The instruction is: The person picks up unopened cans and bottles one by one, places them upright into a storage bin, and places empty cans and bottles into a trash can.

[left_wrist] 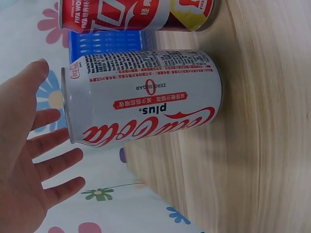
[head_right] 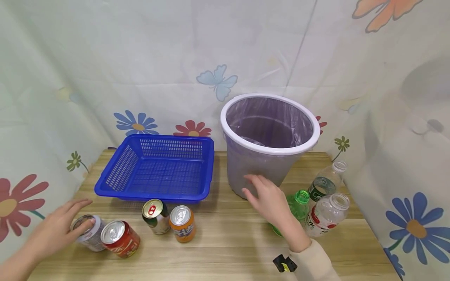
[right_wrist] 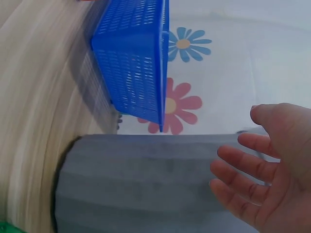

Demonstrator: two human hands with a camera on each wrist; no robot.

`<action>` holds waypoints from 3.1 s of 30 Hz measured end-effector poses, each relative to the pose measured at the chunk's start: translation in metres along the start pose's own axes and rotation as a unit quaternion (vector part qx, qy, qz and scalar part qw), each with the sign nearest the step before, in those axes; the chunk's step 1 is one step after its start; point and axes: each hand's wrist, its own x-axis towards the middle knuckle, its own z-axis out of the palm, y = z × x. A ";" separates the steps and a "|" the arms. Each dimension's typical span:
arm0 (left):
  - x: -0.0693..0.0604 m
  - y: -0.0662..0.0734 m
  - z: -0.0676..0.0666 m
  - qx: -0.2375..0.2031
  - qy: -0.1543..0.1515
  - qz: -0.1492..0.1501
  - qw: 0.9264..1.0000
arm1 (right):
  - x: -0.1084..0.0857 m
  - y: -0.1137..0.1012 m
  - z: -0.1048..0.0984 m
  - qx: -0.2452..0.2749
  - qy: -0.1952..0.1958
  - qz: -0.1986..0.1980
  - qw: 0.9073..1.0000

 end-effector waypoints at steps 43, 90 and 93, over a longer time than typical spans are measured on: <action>-0.006 0.006 0.017 0.012 0.017 0.021 1.000 | 0.032 -0.014 0.066 0.089 -0.009 0.118 0.989; -0.008 0.005 0.024 0.000 -0.037 0.003 0.999 | 0.067 -0.032 0.108 0.184 -0.136 0.249 0.941; -0.008 0.005 0.024 -0.003 -0.042 -0.003 0.999 | 0.069 -0.033 0.109 0.204 -0.142 0.259 0.933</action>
